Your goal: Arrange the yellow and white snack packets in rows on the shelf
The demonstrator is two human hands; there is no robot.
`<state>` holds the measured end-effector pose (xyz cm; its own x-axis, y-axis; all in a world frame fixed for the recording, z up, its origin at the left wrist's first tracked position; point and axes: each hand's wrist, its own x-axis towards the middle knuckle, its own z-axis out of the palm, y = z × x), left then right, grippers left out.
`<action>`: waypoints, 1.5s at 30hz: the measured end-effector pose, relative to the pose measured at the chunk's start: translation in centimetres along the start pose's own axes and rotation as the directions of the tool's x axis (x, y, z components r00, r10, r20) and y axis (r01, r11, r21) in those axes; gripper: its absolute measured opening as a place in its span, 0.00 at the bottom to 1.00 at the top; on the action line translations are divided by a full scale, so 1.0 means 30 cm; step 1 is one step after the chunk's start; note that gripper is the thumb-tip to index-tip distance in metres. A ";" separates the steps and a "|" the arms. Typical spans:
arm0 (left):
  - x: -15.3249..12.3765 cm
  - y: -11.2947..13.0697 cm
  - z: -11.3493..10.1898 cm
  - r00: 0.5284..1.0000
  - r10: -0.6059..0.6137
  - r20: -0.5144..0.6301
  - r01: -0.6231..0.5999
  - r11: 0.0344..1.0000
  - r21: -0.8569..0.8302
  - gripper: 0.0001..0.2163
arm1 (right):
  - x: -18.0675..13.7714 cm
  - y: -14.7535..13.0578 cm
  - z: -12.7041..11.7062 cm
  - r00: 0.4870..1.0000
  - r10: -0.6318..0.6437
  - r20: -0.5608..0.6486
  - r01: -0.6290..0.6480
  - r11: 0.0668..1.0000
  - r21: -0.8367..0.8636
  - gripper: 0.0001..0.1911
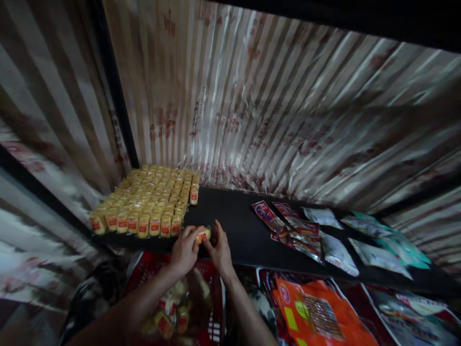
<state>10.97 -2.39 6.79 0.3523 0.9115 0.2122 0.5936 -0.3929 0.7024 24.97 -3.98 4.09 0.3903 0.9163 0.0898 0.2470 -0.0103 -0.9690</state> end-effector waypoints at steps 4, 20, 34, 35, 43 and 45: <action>0.064 0.004 -0.059 0.976 0.171 0.135 -0.190 0.971 0.142 0.30 | 0.034 -0.047 -0.043 0.928 -0.301 0.222 0.351 0.904 -0.244 0.20; 0.145 -0.002 0.119 0.983 -0.078 -0.166 0.045 0.980 -0.193 0.21 | 0.304 0.031 0.147 0.998 0.034 0.054 -0.040 0.993 0.109 0.18; 0.277 -0.074 0.172 0.913 -0.402 -0.066 0.306 0.784 -0.540 0.24 | 0.422 0.059 0.258 0.998 -0.017 -0.055 0.009 0.988 -0.155 0.19; 0.279 -0.081 0.174 0.916 -0.398 -0.057 0.302 0.774 -0.557 0.24 | 0.423 0.064 0.260 0.998 -0.022 -0.054 0.014 0.990 -0.142 0.19; 0.279 -0.102 0.183 0.914 -0.405 -0.036 0.304 0.740 -0.600 0.25 | 0.414 0.091 0.275 0.996 0.006 -0.094 -0.016 0.994 -0.107 0.24; 0.281 -0.107 0.184 0.913 -0.406 -0.034 0.304 0.735 -0.606 0.25 | 0.417 0.099 0.285 0.996 0.027 -0.079 -0.032 0.998 -0.058 0.24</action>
<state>16.02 5.88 2.57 0.0564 0.9961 -0.0679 0.1047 0.0617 0.9926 23.01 10.87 0.38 0.4659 0.8811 0.0814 0.2855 -0.0626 -0.9563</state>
